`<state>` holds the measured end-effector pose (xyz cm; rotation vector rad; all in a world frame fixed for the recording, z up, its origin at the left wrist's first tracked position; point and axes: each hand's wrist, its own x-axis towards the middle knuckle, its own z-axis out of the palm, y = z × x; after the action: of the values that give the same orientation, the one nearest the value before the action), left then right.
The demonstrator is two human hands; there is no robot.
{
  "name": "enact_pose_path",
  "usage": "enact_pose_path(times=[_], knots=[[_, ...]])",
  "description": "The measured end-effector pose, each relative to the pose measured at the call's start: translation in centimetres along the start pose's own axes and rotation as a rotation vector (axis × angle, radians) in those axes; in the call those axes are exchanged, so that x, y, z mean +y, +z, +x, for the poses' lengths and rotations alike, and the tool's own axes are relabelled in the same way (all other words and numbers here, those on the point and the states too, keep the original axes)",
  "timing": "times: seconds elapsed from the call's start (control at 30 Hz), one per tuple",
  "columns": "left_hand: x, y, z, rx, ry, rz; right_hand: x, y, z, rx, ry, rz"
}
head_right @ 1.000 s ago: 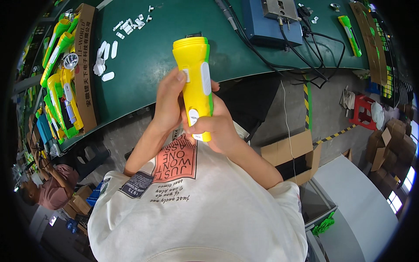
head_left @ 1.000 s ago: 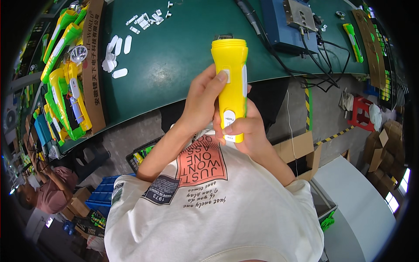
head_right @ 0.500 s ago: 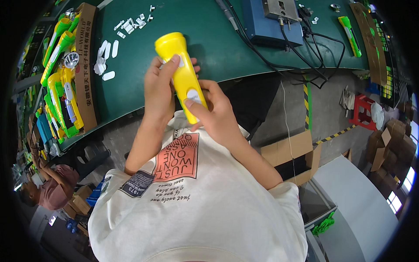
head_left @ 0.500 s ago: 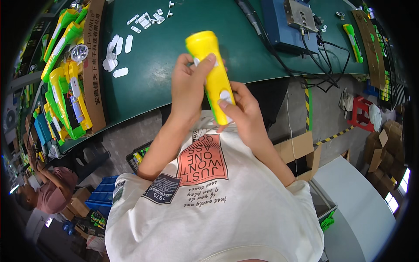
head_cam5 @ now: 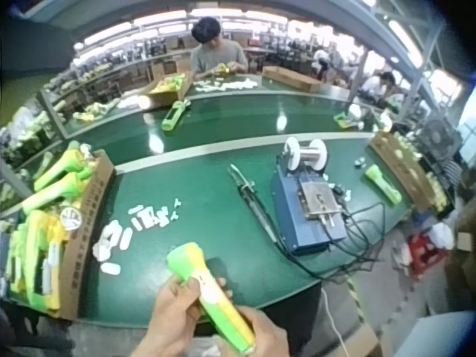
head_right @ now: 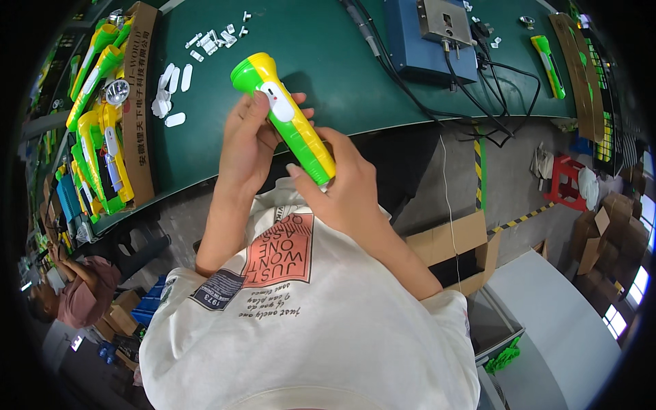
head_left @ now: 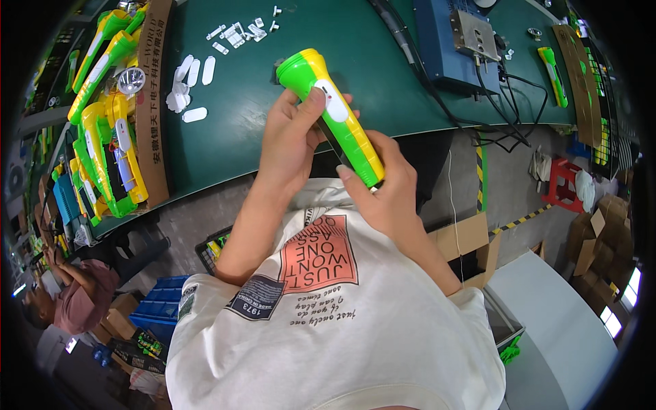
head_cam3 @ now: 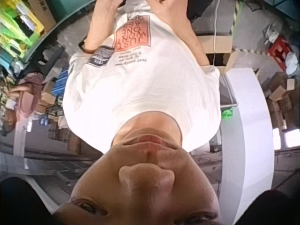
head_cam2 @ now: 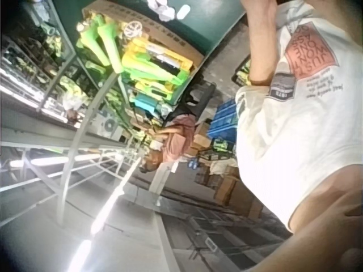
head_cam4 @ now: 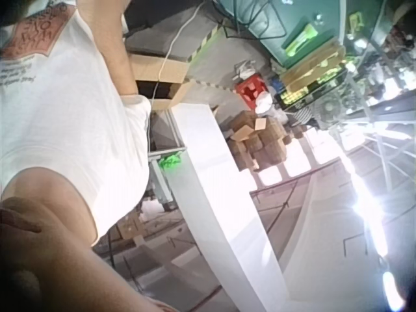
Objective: The person assembles flashlights on a workbench by joining the plastic body halves together, attaching switch covers, and securing the reflector heads.
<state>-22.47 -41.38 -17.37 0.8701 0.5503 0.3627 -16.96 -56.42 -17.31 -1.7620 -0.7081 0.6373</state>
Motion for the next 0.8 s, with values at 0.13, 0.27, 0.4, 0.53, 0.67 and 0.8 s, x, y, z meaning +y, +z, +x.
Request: enact_pose_path(times=[0.13, 0.27, 0.4, 0.53, 0.67, 0.8], knots=[[0.3, -0.1, 0.0, -0.014, 0.046, -0.008, 0.1, 0.1, 0.2, 0.178, -0.273, -0.359], [0.3, 0.2, -0.5, -0.038, 0.066, -0.106, -0.1, 0.0, 1.1, 0.223, -0.357, -0.537], [-0.6, -0.3, -0.6, -0.063, 0.038, -0.161, 0.0, -0.4, 1.7, 0.194, -0.381, -0.522], [1.3, -1.0, 1.1, -0.029, 0.148, -0.016, 0.1, -0.3, 2.7, 0.209, -0.476, -0.426], [8.3, -0.2, 4.5, 0.021, 0.193, 0.198, 1.4, -1.0, 4.7, 0.243, -0.402, -0.33], [15.3, -1.2, 12.3, 0.164, 0.498, 0.543, 2.4, -0.9, 6.9, 0.286, -0.414, -0.412]])
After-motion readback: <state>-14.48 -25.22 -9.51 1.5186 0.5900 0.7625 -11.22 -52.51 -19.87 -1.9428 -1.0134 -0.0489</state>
